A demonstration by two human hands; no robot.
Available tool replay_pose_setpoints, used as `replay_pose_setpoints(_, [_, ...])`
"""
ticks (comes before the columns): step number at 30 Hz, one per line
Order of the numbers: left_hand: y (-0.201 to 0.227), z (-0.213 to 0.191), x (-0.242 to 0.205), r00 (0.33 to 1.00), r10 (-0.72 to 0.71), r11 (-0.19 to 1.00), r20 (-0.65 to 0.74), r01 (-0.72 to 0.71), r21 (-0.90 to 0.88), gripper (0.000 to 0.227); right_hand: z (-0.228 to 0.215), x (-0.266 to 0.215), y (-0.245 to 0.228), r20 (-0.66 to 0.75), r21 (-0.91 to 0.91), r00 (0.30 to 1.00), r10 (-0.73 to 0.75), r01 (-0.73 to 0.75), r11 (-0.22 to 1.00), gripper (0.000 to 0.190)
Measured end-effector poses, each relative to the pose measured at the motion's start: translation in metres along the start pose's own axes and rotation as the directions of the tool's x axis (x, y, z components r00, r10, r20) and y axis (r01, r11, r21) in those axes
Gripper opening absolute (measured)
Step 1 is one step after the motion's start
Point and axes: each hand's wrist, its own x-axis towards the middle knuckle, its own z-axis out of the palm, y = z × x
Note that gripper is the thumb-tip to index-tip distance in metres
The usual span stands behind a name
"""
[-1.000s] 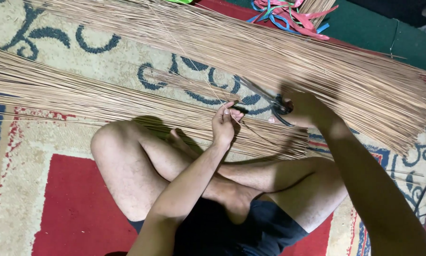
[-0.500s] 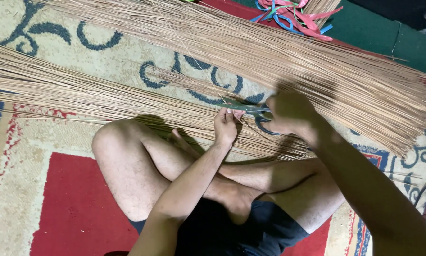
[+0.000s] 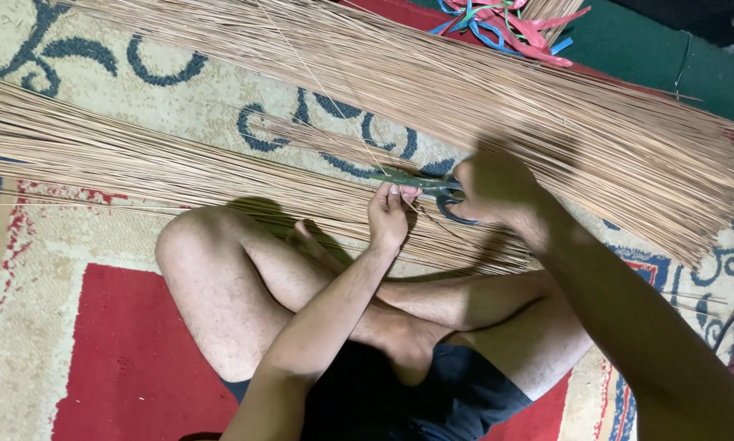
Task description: Sorting, aligning, and trimming thin wooden sticks to prepare them for bundle creation.
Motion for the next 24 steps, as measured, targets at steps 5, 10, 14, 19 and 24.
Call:
replay_pose_setpoints(5, [-0.014,-0.004,0.004,1.0,0.004,1.0,0.003,-0.004,-0.001,0.029,-0.004,0.004,-0.001,-0.014,0.016,1.0,-0.026,0.027,1.0,0.037])
replay_pose_setpoints(10, [-0.016,-0.005,0.005,1.0,0.012,1.0,0.0,-0.012,0.009,0.03,0.0,0.024,0.003,-0.032,0.003,0.998,-0.062,0.062,0.998,0.036])
replay_pose_setpoints(14, [-0.008,-0.004,0.001,1.0,0.012,1.0,-0.013,-0.012,0.015,0.031,-0.001,0.045,0.001,-0.026,-0.079,0.998,-0.05,0.048,0.996,0.039])
replay_pose_setpoints(19, [-0.001,-0.001,0.0,0.999,-0.007,1.0,-0.05,0.007,0.005,0.031,-0.004,0.071,-0.008,0.11,-0.181,0.993,0.03,-0.01,0.983,0.035])
replay_pose_setpoints(24, [0.008,-0.001,-0.004,0.997,-0.019,1.0,-0.075,0.018,-0.013,0.031,-0.032,0.056,-0.051,0.167,-0.313,0.974,0.152,-0.094,0.945,0.052])
